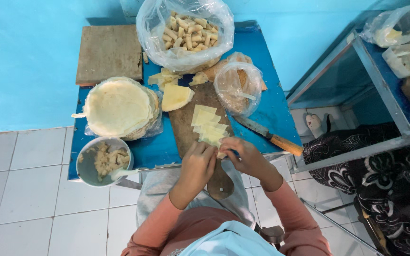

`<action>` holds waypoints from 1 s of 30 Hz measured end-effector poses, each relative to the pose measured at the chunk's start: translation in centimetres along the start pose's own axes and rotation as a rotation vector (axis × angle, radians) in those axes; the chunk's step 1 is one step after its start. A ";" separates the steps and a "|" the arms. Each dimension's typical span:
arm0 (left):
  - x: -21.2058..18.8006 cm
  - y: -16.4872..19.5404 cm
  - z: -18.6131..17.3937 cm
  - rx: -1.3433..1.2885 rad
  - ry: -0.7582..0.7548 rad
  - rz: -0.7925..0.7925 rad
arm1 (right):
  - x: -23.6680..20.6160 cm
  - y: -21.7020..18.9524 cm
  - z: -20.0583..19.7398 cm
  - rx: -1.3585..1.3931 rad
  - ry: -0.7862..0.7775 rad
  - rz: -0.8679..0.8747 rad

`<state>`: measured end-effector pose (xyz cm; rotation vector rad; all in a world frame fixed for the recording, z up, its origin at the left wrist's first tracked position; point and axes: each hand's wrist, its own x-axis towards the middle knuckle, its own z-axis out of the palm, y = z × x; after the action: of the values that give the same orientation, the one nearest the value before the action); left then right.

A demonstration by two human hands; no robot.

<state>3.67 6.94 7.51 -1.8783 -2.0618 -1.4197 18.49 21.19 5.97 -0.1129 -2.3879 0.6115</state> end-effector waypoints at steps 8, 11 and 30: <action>-0.1 0.0 -0.7 -0.031 -0.006 0.077 | 0.8 -0.1 -1.0 0.146 -0.109 0.065; -0.2 0.0 -0.4 -0.031 -0.002 0.026 | 1.8 -0.2 -1.3 0.185 -0.151 0.123; 0.5 -0.5 -0.1 0.068 0.052 -0.026 | 3.1 -1.5 -0.7 -0.101 -0.018 -0.053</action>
<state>3.08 7.29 7.57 -1.7761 -2.0903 -1.3705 16.67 20.91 8.93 -0.0872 -2.4313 0.4688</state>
